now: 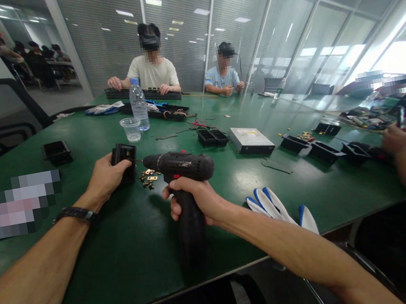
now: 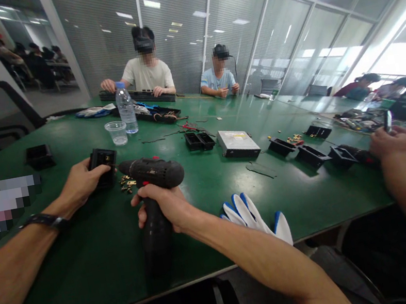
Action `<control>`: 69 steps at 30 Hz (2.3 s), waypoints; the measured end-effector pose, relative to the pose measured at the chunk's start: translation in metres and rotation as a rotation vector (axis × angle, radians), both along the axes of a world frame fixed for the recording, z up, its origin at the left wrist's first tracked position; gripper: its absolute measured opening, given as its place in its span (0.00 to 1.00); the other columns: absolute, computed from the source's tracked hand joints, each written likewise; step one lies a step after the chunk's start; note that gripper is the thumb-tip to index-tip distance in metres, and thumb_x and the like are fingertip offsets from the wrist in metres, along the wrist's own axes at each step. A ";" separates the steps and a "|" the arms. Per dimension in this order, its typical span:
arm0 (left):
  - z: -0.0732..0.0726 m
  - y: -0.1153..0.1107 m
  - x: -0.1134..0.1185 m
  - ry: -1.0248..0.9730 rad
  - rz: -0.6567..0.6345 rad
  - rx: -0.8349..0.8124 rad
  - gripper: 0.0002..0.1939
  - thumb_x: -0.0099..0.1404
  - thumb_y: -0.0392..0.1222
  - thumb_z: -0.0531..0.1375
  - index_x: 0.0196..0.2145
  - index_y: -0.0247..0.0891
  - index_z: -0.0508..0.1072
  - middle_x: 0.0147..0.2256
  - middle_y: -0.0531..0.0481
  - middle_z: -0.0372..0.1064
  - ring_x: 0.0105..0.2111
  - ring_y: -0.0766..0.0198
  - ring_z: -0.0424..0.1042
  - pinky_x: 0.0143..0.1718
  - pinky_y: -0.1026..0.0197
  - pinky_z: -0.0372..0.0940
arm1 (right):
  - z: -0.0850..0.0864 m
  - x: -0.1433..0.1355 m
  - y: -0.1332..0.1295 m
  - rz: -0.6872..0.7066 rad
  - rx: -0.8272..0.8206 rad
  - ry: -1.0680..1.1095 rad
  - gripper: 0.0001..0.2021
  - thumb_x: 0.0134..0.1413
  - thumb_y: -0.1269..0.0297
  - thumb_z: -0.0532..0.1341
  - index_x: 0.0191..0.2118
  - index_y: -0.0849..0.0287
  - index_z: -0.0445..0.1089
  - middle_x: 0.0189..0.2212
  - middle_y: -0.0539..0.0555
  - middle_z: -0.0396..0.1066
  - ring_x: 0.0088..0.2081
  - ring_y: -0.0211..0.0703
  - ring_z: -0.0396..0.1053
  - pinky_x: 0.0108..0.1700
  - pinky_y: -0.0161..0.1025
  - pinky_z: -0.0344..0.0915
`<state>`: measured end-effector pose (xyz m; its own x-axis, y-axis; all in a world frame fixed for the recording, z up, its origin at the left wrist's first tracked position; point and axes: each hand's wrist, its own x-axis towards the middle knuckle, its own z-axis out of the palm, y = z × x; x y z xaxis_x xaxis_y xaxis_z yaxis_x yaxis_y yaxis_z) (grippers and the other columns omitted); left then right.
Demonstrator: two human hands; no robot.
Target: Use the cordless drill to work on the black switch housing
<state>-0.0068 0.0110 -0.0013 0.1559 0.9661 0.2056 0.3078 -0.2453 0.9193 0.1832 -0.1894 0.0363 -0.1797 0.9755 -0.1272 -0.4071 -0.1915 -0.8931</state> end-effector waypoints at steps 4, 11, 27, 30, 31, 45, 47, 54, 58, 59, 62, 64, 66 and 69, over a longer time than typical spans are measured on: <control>0.003 -0.002 0.000 0.024 -0.001 -0.001 0.25 0.54 0.49 0.64 0.47 0.35 0.76 0.39 0.47 0.76 0.35 0.58 0.75 0.32 0.63 0.68 | -0.002 0.001 0.000 -0.007 0.006 -0.006 0.11 0.54 0.59 0.61 0.30 0.62 0.73 0.15 0.50 0.68 0.18 0.39 0.66 0.24 0.36 0.65; 0.007 -0.002 -0.001 0.115 -0.012 0.019 0.26 0.53 0.51 0.63 0.46 0.34 0.75 0.38 0.46 0.76 0.35 0.55 0.75 0.32 0.61 0.68 | -0.001 0.000 0.001 -0.009 -0.011 -0.003 0.11 0.53 0.59 0.61 0.30 0.62 0.72 0.14 0.50 0.67 0.17 0.38 0.65 0.23 0.35 0.65; 0.021 0.005 -0.009 0.342 -0.060 -0.071 0.19 0.54 0.49 0.63 0.41 0.35 0.77 0.32 0.51 0.75 0.35 0.54 0.73 0.32 0.59 0.63 | 0.007 -0.002 -0.005 -0.114 -0.068 -0.036 0.12 0.53 0.55 0.65 0.34 0.59 0.70 0.19 0.48 0.71 0.21 0.40 0.67 0.25 0.37 0.67; 0.025 0.002 -0.009 0.349 -0.077 -0.072 0.19 0.54 0.48 0.64 0.41 0.33 0.77 0.32 0.53 0.75 0.35 0.56 0.72 0.34 0.61 0.62 | 0.005 -0.001 -0.004 -0.123 -0.087 -0.067 0.12 0.52 0.55 0.66 0.34 0.59 0.71 0.18 0.47 0.71 0.21 0.41 0.67 0.26 0.38 0.67; 0.025 0.001 -0.009 0.342 -0.071 -0.072 0.19 0.54 0.48 0.65 0.40 0.33 0.77 0.31 0.52 0.74 0.34 0.56 0.72 0.34 0.61 0.62 | 0.004 -0.001 -0.004 -0.114 -0.091 -0.066 0.12 0.52 0.55 0.66 0.34 0.59 0.71 0.18 0.47 0.70 0.21 0.41 0.67 0.26 0.38 0.67; 0.056 -0.046 -0.014 0.380 0.285 0.243 0.23 0.60 0.55 0.60 0.45 0.33 0.74 0.44 0.39 0.72 0.42 0.54 0.71 0.48 0.54 0.65 | -0.004 -0.001 0.000 -0.052 -0.092 -0.010 0.10 0.54 0.60 0.61 0.30 0.62 0.73 0.15 0.50 0.67 0.18 0.39 0.64 0.24 0.36 0.64; 0.059 -0.082 -0.008 0.250 0.318 0.327 0.21 0.62 0.52 0.60 0.47 0.35 0.73 0.47 0.41 0.71 0.45 0.55 0.71 0.51 0.54 0.64 | -0.004 -0.001 0.000 -0.057 -0.101 -0.007 0.10 0.54 0.61 0.61 0.30 0.63 0.73 0.15 0.51 0.67 0.18 0.39 0.65 0.23 0.36 0.64; 0.041 -0.205 0.030 -0.512 0.037 -0.227 0.17 0.57 0.45 0.67 0.44 0.43 0.74 0.48 0.46 0.73 0.51 0.58 0.71 0.56 0.58 0.63 | -0.003 -0.004 -0.001 -0.095 -0.107 0.014 0.09 0.53 0.62 0.61 0.30 0.62 0.73 0.15 0.51 0.67 0.18 0.39 0.64 0.22 0.35 0.64; 0.040 -0.224 0.043 -0.771 -0.088 -0.520 0.16 0.56 0.44 0.68 0.43 0.41 0.76 0.46 0.45 0.74 0.48 0.60 0.73 0.53 0.58 0.65 | -0.004 -0.004 0.000 -0.081 -0.113 0.026 0.10 0.54 0.62 0.61 0.30 0.63 0.74 0.16 0.52 0.68 0.18 0.39 0.66 0.23 0.35 0.65; 0.040 -0.225 0.045 -0.800 -0.119 -0.574 0.15 0.57 0.44 0.68 0.42 0.41 0.76 0.43 0.45 0.74 0.44 0.61 0.74 0.50 0.59 0.66 | -0.004 -0.004 0.000 -0.077 -0.120 0.034 0.10 0.54 0.62 0.61 0.30 0.63 0.74 0.16 0.52 0.68 0.18 0.39 0.66 0.23 0.34 0.65; 0.037 -0.229 0.051 -0.849 -0.170 -0.736 0.11 0.57 0.47 0.68 0.36 0.39 0.76 0.35 0.48 0.73 0.37 0.63 0.73 0.43 0.62 0.67 | -0.002 -0.005 -0.001 -0.083 -0.160 0.044 0.09 0.53 0.62 0.61 0.30 0.63 0.74 0.15 0.51 0.67 0.18 0.39 0.65 0.22 0.34 0.65; 0.035 -0.230 0.055 -0.882 -0.174 -0.815 0.11 0.57 0.48 0.68 0.32 0.39 0.74 0.32 0.50 0.71 0.36 0.63 0.73 0.41 0.62 0.66 | 0.000 -0.006 -0.001 -0.105 -0.180 0.040 0.08 0.52 0.62 0.62 0.29 0.62 0.73 0.14 0.51 0.67 0.17 0.38 0.64 0.22 0.33 0.64; 0.033 -0.230 0.058 -0.925 -0.174 -0.848 0.11 0.58 0.48 0.67 0.32 0.40 0.74 0.31 0.50 0.70 0.36 0.62 0.73 0.42 0.61 0.67 | 0.001 -0.007 -0.001 -0.113 -0.180 0.042 0.08 0.52 0.63 0.62 0.28 0.62 0.73 0.14 0.51 0.66 0.17 0.38 0.63 0.21 0.34 0.64; 0.034 -0.228 0.059 -0.977 -0.193 -0.874 0.10 0.60 0.47 0.66 0.36 0.41 0.75 0.32 0.52 0.70 0.34 0.63 0.73 0.43 0.61 0.67 | 0.000 -0.008 -0.001 -0.108 -0.160 0.049 0.08 0.52 0.63 0.62 0.27 0.61 0.72 0.13 0.51 0.66 0.16 0.39 0.63 0.21 0.35 0.65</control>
